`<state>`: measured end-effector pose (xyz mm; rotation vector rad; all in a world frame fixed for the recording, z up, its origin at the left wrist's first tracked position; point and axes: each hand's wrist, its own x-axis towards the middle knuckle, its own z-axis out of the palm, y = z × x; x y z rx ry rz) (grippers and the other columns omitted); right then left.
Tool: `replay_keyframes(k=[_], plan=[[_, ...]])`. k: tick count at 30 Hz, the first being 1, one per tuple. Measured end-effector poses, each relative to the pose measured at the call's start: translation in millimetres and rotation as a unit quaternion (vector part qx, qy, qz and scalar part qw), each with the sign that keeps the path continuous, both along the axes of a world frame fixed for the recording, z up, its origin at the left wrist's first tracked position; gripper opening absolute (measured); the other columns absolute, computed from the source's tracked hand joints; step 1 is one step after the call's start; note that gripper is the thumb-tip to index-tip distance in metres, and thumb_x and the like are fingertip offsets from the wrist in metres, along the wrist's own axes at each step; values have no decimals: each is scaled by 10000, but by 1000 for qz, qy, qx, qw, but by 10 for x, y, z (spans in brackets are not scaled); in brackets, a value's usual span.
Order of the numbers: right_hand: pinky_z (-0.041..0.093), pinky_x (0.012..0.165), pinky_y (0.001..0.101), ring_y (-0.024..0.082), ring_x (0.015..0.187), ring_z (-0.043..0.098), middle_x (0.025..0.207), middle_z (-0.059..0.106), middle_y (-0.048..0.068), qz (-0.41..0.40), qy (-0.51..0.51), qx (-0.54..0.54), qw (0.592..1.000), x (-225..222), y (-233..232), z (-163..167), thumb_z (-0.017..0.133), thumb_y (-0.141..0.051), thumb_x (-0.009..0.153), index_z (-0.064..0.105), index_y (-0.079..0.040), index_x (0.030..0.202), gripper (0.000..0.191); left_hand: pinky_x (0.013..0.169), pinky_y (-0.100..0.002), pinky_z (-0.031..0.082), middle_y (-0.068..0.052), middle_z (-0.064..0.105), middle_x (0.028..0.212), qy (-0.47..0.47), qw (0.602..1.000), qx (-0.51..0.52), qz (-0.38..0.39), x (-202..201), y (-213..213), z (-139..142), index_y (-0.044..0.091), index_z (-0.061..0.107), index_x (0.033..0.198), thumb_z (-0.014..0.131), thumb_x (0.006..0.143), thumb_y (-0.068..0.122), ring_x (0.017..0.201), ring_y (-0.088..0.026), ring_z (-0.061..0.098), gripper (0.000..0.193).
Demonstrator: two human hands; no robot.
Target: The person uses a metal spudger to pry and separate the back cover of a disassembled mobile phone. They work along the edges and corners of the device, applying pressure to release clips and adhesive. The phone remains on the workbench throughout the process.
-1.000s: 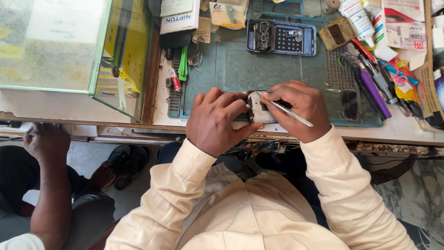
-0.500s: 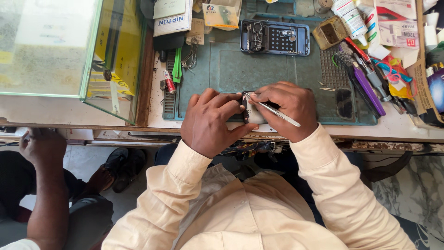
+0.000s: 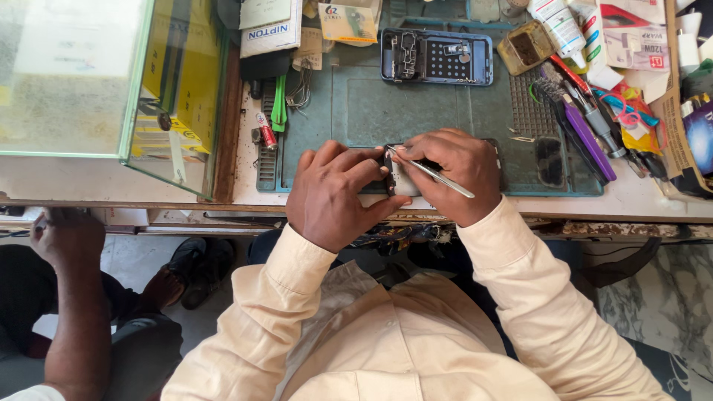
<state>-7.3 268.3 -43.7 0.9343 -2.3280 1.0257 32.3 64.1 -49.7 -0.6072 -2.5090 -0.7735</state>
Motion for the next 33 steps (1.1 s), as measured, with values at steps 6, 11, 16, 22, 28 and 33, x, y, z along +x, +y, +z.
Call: replay_keyframes(k=[6,11,16,22,28,33], plan=[[563,742,390,307,861,732,937,750,138,-26,23,37,999,42,-27,43,804,-29,890,691,-18,881,113,841,-383,425,18,742,1160,4,1000,-13,4,-11,-21,35,148,755,909,865,775,483,997,-217,616,377],[565,775,405,320,882,724,952,748,142,-59,30,61,996,123,38,48,789,-21,879,694,-9,900,98,819,-385,417,23,746,1161,-4,1000,-11,7,-11,-24,26,148,759,896,858,771,497,994,-220,619,384],[563,788,405,314,878,727,958,753,134,-91,22,75,993,116,317,73,794,-46,901,708,-20,911,91,822,-387,419,16,739,1155,-1,1000,-9,3,-16,-23,43,139,758,885,860,760,498,995,-226,618,393],[572,807,376,303,902,737,984,749,147,-169,16,65,983,145,752,24,839,-32,914,715,-16,945,129,812,-392,417,20,735,1136,-13,1000,-12,-5,-25,-42,51,136,754,875,868,764,476,998,-235,617,376],[581,812,306,213,902,754,1012,765,137,-187,-52,-14,981,124,981,-95,838,2,939,724,-1,1009,133,836,-399,425,21,730,1126,-7,1000,-12,-5,-34,-12,53,147,754,879,871,753,467,987,-239,611,364],[569,815,284,165,883,721,1010,772,133,-179,-124,-106,970,137,906,-25,815,-31,984,714,14,1082,148,832,-392,422,19,723,1153,-18,1000,-14,5,-22,3,83,146,743,892,881,752,475,997,-230,615,384]])
